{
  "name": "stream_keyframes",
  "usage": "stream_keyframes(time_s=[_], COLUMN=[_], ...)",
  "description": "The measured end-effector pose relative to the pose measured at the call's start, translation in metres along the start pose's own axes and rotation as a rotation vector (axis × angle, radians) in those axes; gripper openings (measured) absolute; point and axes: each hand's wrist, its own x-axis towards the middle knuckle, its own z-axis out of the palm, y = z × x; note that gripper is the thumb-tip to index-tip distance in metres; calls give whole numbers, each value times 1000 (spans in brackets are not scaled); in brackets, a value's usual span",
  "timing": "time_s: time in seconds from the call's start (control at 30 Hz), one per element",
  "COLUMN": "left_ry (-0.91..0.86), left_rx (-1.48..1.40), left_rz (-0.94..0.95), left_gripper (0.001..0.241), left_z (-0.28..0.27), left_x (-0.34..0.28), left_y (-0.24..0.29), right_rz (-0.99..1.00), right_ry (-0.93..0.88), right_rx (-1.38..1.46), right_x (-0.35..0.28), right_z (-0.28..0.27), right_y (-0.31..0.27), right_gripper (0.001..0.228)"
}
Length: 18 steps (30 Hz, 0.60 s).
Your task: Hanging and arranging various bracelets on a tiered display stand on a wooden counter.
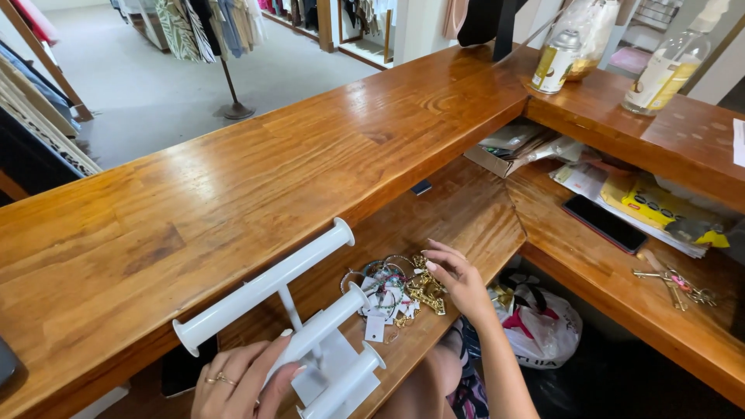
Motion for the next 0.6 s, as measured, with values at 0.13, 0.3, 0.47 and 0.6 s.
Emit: stream_keyframes(time_s=[0.13,0.3,0.47,0.6], left_ry=[-67,-113,-103,-85], left_rx=[-12,-86,-183,-137], left_rz=[24,7,55,31], left_gripper=[28,27,30,26], left_z=[-9,-14,-10,-5], left_x=[-2,-1,-4,-10], left_y=[-2,-4,-14,-17], right_rz=[-11,-53,68,28], right_ry=[16,-27,-322,-575], right_rx=[27,-130,-356,-510], right_x=[3,36,54,61], right_z=[-4,-5,9,24], right_y=[2,-7,-38,-39], right_gripper=[28,26,22,42])
